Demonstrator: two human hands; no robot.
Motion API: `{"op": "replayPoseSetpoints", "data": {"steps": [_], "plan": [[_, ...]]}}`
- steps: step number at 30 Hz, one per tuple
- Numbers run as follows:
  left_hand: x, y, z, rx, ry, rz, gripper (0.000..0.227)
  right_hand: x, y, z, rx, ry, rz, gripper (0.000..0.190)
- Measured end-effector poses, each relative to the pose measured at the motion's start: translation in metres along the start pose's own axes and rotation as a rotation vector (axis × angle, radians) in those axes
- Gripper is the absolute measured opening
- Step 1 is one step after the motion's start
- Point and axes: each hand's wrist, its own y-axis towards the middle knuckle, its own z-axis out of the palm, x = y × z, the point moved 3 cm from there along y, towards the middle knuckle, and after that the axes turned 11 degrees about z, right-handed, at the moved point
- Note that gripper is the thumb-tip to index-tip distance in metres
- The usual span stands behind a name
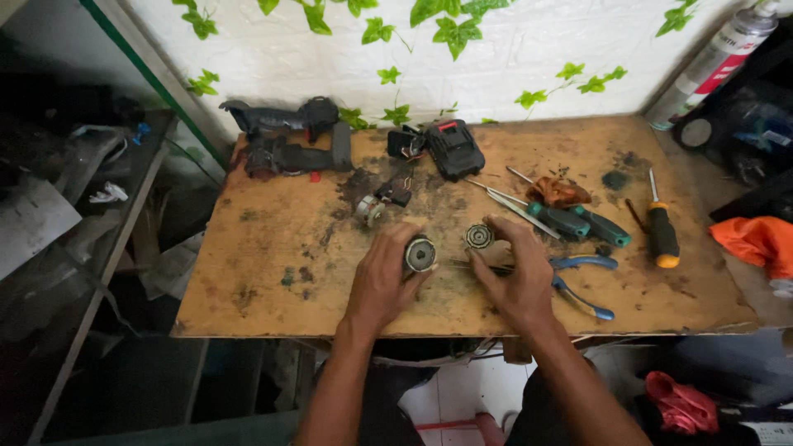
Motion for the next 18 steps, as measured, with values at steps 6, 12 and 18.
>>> {"op": "replayPoseSetpoints", "data": {"steps": [6, 12, 18], "plan": [[0.008, -0.005, 0.004, -0.036, 0.031, -0.021, 0.063, 0.007, -0.002, -0.011, -0.136, 0.054, 0.005, 0.059], [0.012, -0.009, 0.002, -0.109, 0.003, -0.156, 0.060, 0.005, 0.002, 0.003, 0.094, -0.149, -0.064, 0.056], [0.017, -0.010, 0.001, -0.138, 0.056, -0.203, 0.060, 0.015, 0.010, 0.050, 0.366, -0.185, -0.074, 0.053]]}}
